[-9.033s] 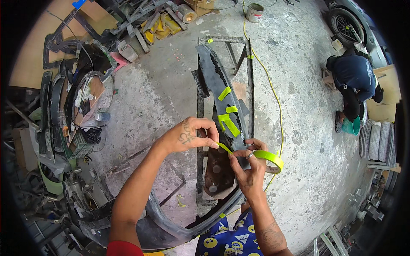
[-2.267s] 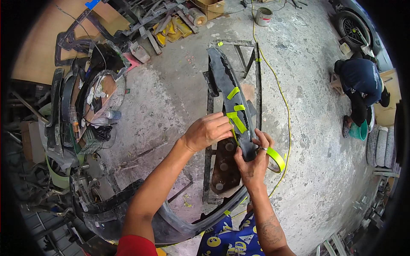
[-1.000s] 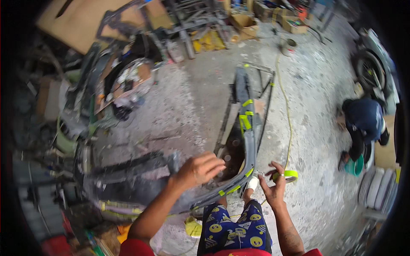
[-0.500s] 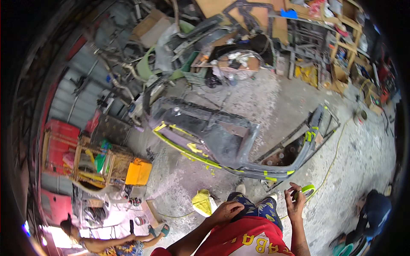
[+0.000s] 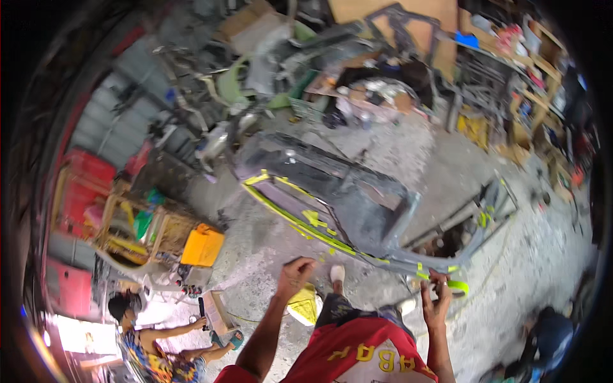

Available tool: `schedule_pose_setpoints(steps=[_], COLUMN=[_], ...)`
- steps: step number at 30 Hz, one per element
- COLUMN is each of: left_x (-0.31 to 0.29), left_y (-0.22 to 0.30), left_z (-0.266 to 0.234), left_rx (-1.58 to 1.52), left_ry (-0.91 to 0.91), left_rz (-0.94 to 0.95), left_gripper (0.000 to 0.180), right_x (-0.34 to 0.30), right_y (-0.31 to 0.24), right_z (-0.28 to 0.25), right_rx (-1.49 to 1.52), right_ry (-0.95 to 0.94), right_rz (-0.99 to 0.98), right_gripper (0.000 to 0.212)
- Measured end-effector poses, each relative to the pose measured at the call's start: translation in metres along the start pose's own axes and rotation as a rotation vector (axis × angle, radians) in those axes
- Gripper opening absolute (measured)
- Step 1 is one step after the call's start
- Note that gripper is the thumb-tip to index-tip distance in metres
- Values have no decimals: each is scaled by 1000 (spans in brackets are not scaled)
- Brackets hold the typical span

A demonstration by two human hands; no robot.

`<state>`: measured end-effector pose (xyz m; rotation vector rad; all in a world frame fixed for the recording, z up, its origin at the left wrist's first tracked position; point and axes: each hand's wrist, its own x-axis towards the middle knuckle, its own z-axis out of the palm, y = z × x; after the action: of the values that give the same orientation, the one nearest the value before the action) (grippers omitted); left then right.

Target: The person applies bright green masking tape to the edges and seams of a gray car bumper mounted on a metal stand. They tear off strips of tape, smooth them onto the surface, and occasionally use a small tool to press the tape into crevices. The task continues across multiple sections of the bumper.

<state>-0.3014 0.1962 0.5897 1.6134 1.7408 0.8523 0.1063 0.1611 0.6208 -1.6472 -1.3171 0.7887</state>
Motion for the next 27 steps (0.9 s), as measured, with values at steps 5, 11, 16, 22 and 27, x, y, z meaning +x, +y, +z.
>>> schedule_pose_setpoints(steps=[5,11,16,22,27], left_x=[59,102,89,72,71], left_y=[-42,-70,-101,-114,-132], left_z=[-34,5,55,61,47], left_rx=[-101,-135,-304,-291,-296], left_ry=[-183,-661,-824,-851,-829], left_rz=[68,162,207,272,115], left_gripper=[13,12,10,15,16], right_x=[-20,-67,-94,-94,-82], right_y=[10,-13,-42,-52,-49], right_z=[50,77,99,111,109], right_rx=[-98,-257,-282,-343,-307], right_ry=[267,525,591,528,534], right_rz=[171,363,420,392,366], right_gripper=[38,43,47,49,52])
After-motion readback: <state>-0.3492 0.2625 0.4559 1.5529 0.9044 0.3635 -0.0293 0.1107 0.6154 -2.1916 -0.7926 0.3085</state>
